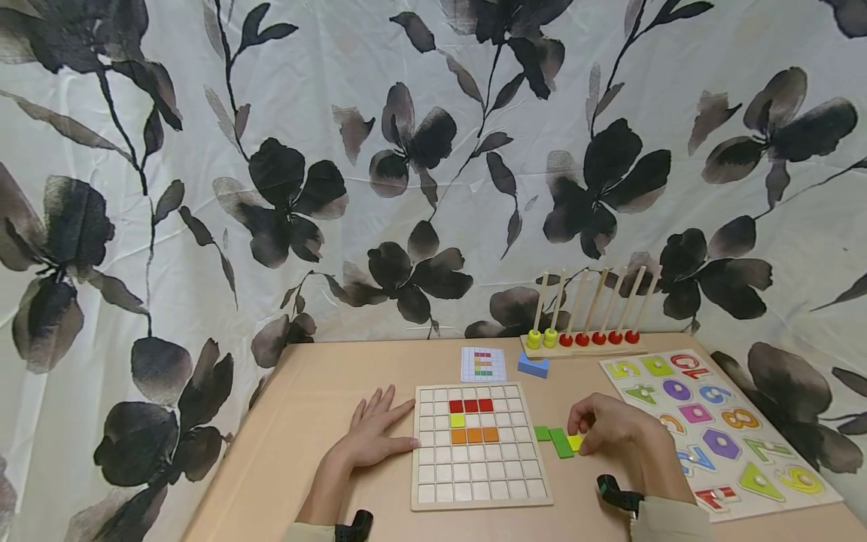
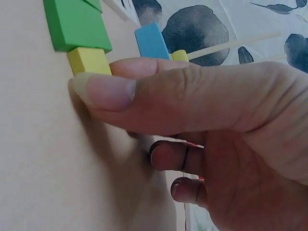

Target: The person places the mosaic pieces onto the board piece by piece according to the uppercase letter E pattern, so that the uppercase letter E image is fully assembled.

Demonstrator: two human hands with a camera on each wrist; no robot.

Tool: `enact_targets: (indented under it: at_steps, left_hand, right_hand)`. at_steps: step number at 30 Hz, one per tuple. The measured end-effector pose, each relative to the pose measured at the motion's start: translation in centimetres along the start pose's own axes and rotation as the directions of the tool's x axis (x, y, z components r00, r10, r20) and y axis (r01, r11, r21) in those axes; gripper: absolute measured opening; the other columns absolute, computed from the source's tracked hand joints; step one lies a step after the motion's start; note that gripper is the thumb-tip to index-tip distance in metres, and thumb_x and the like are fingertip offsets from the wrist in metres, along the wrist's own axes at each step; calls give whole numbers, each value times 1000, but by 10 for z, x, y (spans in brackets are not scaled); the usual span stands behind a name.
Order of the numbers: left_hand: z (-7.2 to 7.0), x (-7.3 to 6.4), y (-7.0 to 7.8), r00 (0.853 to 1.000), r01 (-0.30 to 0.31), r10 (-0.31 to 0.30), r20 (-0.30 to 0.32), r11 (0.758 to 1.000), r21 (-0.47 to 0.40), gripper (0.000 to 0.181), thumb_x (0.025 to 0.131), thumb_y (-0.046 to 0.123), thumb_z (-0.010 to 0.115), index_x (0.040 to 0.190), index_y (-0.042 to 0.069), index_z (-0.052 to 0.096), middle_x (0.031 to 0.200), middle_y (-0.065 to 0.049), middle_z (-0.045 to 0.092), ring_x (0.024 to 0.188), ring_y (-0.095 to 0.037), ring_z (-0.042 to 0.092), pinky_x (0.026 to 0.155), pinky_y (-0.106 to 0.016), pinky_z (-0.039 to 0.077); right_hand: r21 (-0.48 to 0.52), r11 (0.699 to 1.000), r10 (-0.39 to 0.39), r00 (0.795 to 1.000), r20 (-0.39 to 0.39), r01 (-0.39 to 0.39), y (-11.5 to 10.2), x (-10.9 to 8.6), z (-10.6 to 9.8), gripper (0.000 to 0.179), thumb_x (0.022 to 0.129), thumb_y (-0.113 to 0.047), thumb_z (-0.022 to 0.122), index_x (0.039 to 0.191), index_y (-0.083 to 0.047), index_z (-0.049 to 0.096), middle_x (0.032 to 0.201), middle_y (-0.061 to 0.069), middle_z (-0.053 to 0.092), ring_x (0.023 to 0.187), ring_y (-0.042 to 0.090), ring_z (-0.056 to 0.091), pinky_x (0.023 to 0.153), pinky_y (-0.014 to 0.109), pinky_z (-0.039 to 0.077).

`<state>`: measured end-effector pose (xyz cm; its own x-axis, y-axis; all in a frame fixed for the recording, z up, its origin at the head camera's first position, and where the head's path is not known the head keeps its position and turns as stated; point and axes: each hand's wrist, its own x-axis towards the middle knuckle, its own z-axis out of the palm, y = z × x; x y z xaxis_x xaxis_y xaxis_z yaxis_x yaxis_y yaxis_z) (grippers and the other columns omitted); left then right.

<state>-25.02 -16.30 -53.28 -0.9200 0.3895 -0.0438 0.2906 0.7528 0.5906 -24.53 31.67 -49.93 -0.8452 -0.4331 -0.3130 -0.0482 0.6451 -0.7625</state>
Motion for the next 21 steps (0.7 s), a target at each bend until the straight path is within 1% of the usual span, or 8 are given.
enact_targets:
  at_steps: [5,9,12,16,18,21]
  left_hand:
    - [0,0,1,1000,3,-3,2,1000,-1,81,87,60,76,155,25,52,174,-18,15,162,-44,3,127,-65,-5]
    - [-1,-1,1,1000,4,-4,2,1000,-5,80,87,59,76,155,25,51,174,-18,14,162,-44,3,127,-65,-5]
    - [-1,-1,1,1000,4,-4,2,1000,-7,80,87,59,76,155,25,51,174,-18,15,162,-44,3,127,-65,-6]
    - [-1,-1,1,1000,4,-4,0,1000,-5,80,87,59,76,155,25,51,174,-18,15,162,-44,3,127,-65,-6]
    - [-1,-1,1,1000,3,-3,-1,1000,-4,80,87,59,76,155,25,51,174,-18,15,162,-44,3,127,-65,-6]
    - [-1,-1,1,1000,1,-1,-1,1000,-5,80,88,59,76,155,25,51,174,-19,15,162,-44,3,127,-65,-5]
  right_hand:
    - [2,1000,-14,1000,-9,14,-3,-1,0,25,73,0,90,90,-4,72,79,4,57,79,19,52,66,26,42]
    - [17,1000,-25,999,-22,25,-2,-1,-1,20,77,-1,87,90,-3,72,79,3,60,78,20,54,65,26,43]
    - [37,999,-30,999,-22,31,-2,0,-2,18,79,-2,86,91,-3,72,79,2,60,78,20,54,64,25,43]
    - [42,997,-61,998,-26,62,-3,0,-4,15,82,-2,83,91,-2,72,77,2,59,75,18,54,62,24,43]
    - [43,996,-78,996,-46,80,-5,0,-5,13,84,-2,81,93,-2,71,78,4,61,74,17,55,61,23,44]
    - [38,994,-101,990,-100,105,-8,2,-5,10,88,-1,77,95,-3,71,82,7,63,76,19,56,63,24,47]
